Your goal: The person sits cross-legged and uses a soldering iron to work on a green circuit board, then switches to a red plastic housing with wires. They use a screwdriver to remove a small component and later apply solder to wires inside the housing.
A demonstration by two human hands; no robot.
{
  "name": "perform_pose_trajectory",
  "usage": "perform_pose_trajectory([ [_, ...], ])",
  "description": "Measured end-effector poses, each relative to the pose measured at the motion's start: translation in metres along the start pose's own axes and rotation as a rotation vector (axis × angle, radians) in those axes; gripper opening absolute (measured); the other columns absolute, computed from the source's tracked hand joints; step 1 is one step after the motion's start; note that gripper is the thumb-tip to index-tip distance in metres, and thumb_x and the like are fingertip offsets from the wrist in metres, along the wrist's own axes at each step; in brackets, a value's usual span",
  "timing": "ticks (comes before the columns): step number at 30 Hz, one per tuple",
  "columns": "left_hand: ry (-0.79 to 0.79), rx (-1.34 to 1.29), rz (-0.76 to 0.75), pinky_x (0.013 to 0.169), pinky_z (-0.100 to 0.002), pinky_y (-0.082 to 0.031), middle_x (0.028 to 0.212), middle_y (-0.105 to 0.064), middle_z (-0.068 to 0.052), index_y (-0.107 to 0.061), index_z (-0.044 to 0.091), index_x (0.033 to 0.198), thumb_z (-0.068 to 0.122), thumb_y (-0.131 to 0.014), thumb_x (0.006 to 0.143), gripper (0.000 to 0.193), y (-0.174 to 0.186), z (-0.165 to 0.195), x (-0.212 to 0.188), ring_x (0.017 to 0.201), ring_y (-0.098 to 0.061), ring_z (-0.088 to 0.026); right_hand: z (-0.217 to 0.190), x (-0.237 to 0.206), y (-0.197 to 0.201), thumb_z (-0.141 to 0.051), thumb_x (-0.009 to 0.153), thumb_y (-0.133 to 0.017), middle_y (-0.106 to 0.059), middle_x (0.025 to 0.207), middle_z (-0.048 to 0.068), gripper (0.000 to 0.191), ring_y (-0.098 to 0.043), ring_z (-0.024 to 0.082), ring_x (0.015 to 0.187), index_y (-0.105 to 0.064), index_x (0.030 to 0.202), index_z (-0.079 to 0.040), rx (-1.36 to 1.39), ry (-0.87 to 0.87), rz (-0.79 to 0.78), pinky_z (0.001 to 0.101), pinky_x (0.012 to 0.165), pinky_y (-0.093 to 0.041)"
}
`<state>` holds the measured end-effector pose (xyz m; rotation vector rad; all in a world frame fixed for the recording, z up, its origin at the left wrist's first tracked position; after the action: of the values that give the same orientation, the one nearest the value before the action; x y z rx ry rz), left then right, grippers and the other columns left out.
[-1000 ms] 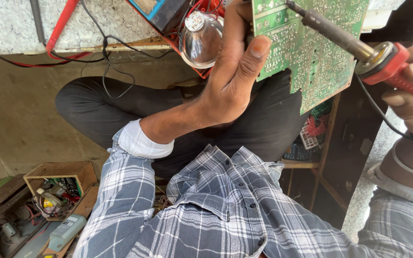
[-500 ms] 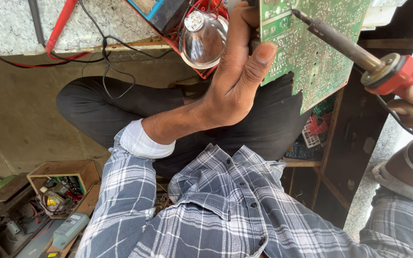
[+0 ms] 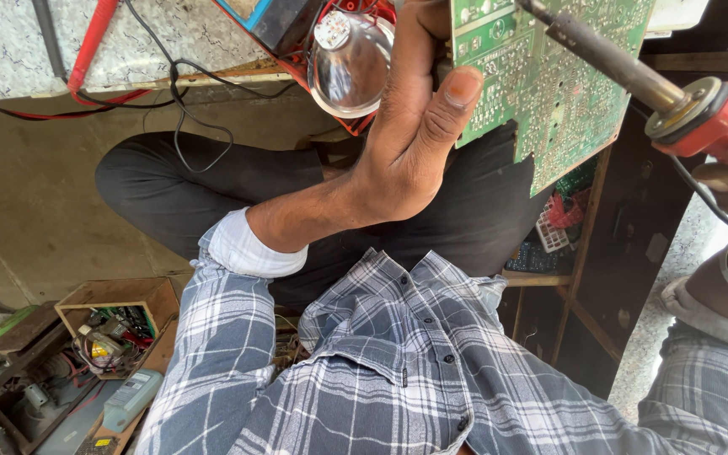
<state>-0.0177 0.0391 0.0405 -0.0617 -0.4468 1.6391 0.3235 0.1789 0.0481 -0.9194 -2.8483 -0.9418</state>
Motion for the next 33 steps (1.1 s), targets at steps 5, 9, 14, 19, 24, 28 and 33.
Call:
perform_pose_trajectory([
  [5,-0.048,0.065,0.002,0.080,-0.020,-0.039,0.111,-0.045,0.003,-0.033,0.013,0.144,0.033,-0.039,0.126,0.027,0.001,-0.001,0.000,0.084,-0.038,-0.005,0.003,-0.007,-0.001,-0.016,0.095,-0.075,-0.068,0.116,0.024,0.039,-0.072,0.030,0.090,-0.060,0.130,-0.008,0.015,-0.038,0.018,0.0362,0.080,-0.060],
  [9,-0.019,0.055,0.001,0.079,-0.020,-0.038,0.112,-0.045,0.003,-0.032,0.011,0.147,0.033,-0.039,0.123,0.033,0.001,-0.003,0.001,0.084,-0.038,-0.004,0.002,-0.006,0.000,-0.015,0.096,-0.075,-0.068,0.116,0.025,0.037,-0.072,0.029,0.089,-0.062,0.130,-0.007,0.009,-0.054,0.021,0.0349,0.080,-0.060],
  [14,-0.046,0.066,-0.004,0.084,-0.020,-0.040,0.119,-0.046,0.003,-0.028,0.011,0.150,0.033,-0.038,0.125,0.035,0.001,0.000,0.000,0.088,-0.040,-0.005,-0.001,-0.007,0.002,-0.014,0.096,-0.075,-0.068,0.117,0.025,0.036,-0.072,0.028,0.088,-0.063,0.129,-0.005,-0.002,-0.067,0.017,0.0334,0.079,-0.060],
  [19,-0.039,0.067,0.006,0.085,-0.020,-0.040,0.120,-0.046,0.002,-0.029,0.010,0.150,0.032,-0.039,0.126,0.034,0.000,0.001,0.000,0.090,-0.041,-0.005,0.008,-0.018,0.001,-0.013,0.097,-0.076,-0.068,0.117,0.025,0.035,-0.072,0.026,0.086,-0.065,0.129,-0.004,-0.032,-0.093,0.018,0.0319,0.078,-0.060],
  [24,-0.085,0.105,0.008,0.085,-0.020,-0.041,0.120,-0.046,0.003,-0.028,0.011,0.149,0.032,-0.039,0.127,0.032,-0.001,0.003,0.002,0.090,-0.041,-0.005,-0.017,-0.018,-0.004,-0.012,0.098,-0.076,-0.068,0.118,0.025,0.034,-0.072,0.025,0.085,-0.067,0.129,-0.002,-0.164,-0.343,-0.006,0.0304,0.077,-0.060],
  [28,-0.043,0.112,0.019,0.075,-0.020,-0.038,0.110,-0.044,0.003,-0.033,0.010,0.144,0.030,-0.041,0.126,0.028,0.000,0.003,0.002,0.080,-0.037,-0.004,-0.082,0.019,-0.012,-0.007,0.092,-0.078,-0.068,0.118,0.027,0.033,-0.072,0.028,0.086,-0.070,0.124,0.001,-0.509,-0.103,-0.258,0.0328,0.078,-0.061],
  [33,-0.049,0.048,0.008,0.065,-0.020,-0.035,0.103,-0.044,0.004,-0.033,0.010,0.143,0.029,-0.040,0.125,0.027,0.001,0.001,0.004,0.071,-0.034,-0.004,-0.127,0.065,-0.024,0.002,0.076,-0.082,-0.067,0.103,0.027,0.033,-0.074,0.038,0.085,-0.076,0.109,0.003,-0.663,0.654,-0.372,0.0455,0.077,-0.062],
])
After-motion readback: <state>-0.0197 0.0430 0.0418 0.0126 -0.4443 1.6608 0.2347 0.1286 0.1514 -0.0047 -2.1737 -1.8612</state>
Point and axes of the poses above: each hand's wrist, its own x-axis towards the middle knuckle, its own y-axis out of the back of the hand, z = x × y, the point moved 3 cm from there along x, towards the middle knuckle
